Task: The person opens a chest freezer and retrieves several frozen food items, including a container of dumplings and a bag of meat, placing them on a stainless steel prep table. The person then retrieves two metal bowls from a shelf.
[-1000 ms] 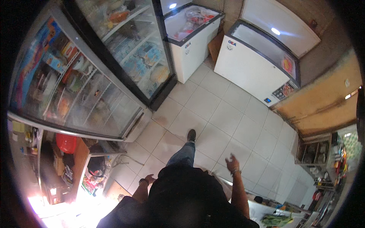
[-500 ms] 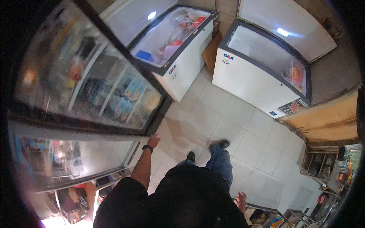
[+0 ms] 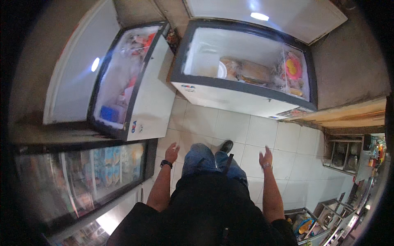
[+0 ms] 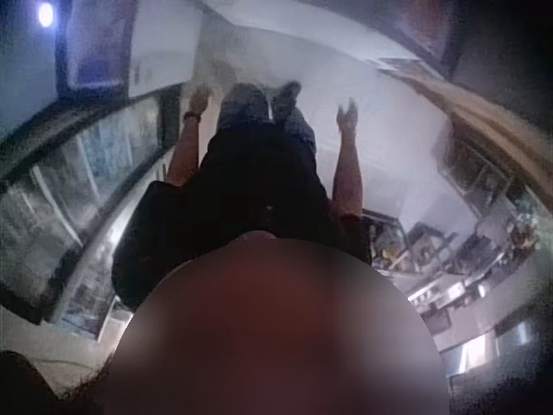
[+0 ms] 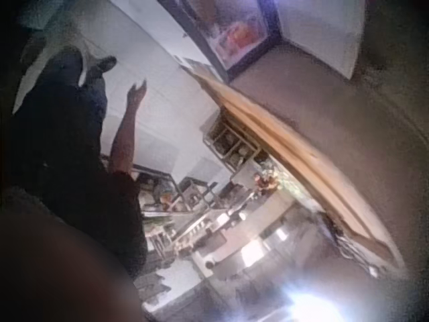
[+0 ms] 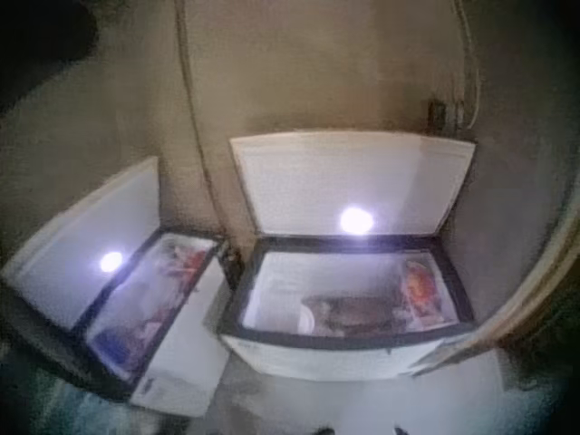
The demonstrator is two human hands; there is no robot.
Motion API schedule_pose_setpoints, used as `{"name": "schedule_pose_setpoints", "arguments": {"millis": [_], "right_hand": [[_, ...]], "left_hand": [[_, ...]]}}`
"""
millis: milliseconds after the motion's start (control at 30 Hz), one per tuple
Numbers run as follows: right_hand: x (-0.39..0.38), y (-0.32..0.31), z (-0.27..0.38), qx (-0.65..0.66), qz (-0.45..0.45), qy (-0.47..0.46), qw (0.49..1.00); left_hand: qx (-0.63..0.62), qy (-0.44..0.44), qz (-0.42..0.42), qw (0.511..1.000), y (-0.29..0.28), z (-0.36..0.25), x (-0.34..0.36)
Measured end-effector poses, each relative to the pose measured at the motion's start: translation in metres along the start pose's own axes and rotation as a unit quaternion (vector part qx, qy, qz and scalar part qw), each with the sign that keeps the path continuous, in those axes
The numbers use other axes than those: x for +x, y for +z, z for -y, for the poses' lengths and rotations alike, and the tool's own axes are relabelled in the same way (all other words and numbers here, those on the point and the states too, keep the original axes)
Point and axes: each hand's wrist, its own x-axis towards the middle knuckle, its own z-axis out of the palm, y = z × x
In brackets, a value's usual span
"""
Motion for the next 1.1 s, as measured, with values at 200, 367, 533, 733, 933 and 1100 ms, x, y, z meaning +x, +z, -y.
{"name": "schedule_pose_setpoints", "arguments": {"millis": [200, 367, 533, 733, 933, 1100], "right_hand": [[0.227, -0.085, 0.105, -0.013, -0.102, -0.064, 0.993], [0.355, -0.083, 0.161, -0.03, -0.125, -0.055, 0.99], [0.404, -0.055, 0.178, -0.064, -0.162, -0.002, 0.985], [0.411, -0.057, 0.193, -0.06, -0.216, -0.028, 0.974], [0.417, -0.062, 0.197, -0.082, -0.162, -0.024, 0.983], [0.425, -0.061, 0.196, -0.069, -0.107, -0.024, 0.992]], "left_hand": [[-0.131, 0.003, -0.097, 0.987, -0.066, -0.105, 0.191], [-0.177, 0.002, -0.198, 0.964, -0.14, -0.206, 0.386], [-0.097, 0.043, -0.224, 0.969, -0.153, -0.27, 0.592], [0.091, -0.012, -0.209, 0.974, -0.139, -0.26, 0.773], [0.109, 0.031, -0.265, 0.958, -0.129, -0.268, 0.817], [0.179, 0.0, -0.231, 0.956, -0.139, -0.253, 0.82]]}}
